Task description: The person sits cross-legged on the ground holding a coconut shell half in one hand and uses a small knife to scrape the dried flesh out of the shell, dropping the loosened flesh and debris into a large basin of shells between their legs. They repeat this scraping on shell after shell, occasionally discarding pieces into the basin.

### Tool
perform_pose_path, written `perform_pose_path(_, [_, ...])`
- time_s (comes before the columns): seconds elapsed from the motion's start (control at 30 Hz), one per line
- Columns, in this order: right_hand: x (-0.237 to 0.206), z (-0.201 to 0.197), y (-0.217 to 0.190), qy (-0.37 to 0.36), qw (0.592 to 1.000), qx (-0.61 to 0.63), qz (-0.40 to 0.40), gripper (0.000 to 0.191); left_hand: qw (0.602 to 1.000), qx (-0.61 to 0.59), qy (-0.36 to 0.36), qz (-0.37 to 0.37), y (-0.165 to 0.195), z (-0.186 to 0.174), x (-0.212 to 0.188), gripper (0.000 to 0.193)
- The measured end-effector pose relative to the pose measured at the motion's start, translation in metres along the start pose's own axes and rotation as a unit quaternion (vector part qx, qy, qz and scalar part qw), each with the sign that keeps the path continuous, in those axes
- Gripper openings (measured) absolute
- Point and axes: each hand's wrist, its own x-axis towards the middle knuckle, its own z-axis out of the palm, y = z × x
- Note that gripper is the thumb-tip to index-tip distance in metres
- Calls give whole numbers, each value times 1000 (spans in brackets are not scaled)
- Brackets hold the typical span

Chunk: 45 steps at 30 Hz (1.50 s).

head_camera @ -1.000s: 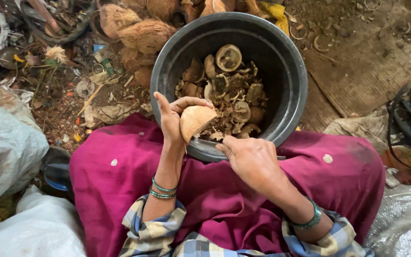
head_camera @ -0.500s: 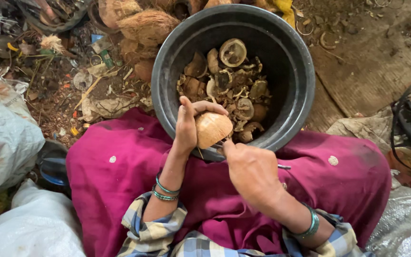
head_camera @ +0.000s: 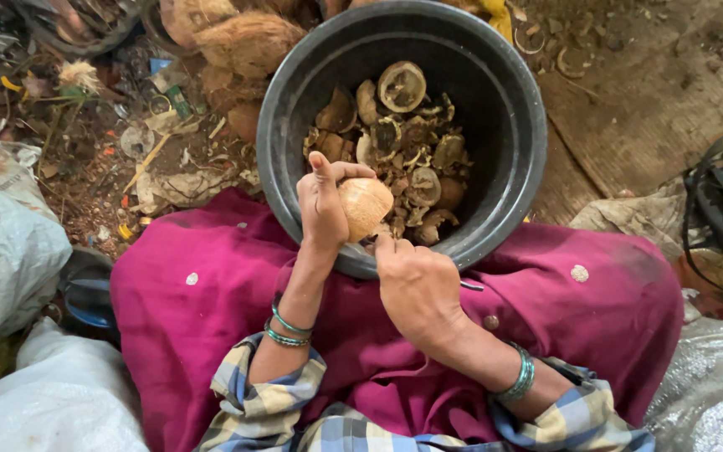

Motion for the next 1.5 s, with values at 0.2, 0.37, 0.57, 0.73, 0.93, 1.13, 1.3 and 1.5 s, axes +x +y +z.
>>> perform_pose_path(0.2, [2, 0, 6, -26, 999, 33, 23, 11, 996, 51, 69, 2, 8, 6, -7, 91])
perform_pose_path(0.37, [2, 9, 5, -39, 999, 15, 22, 14, 987, 129, 84, 37, 7, 8, -8, 87])
perform_pose_path(0.57, [0, 24, 2, -53, 997, -60, -2, 11, 934, 315, 59, 158, 7, 12, -9, 81])
perform_pose_path(0.73, [3, 19, 12, -69, 996, -51, 32, 10, 990, 76, 113, 23, 2, 2, -4, 91])
perform_pose_path(0.93, [12, -13, 38, -68, 996, 16, 59, 12, 865, -470, 37, -171, -16, -28, 13, 97])
perform_pose_path(1.13, [12, -41, 33, -70, 991, 99, 63, 31, 855, -489, -15, -172, -18, -30, 11, 97])
perform_pose_path(1.3, [9, -48, 22, -80, 987, 135, 40, 31, 914, -376, -55, -141, -9, -27, 6, 104])
perform_pose_path(1.5, [8, -41, 20, -104, 985, 137, 21, 23, 914, -368, -65, -160, -7, -21, 0, 101])
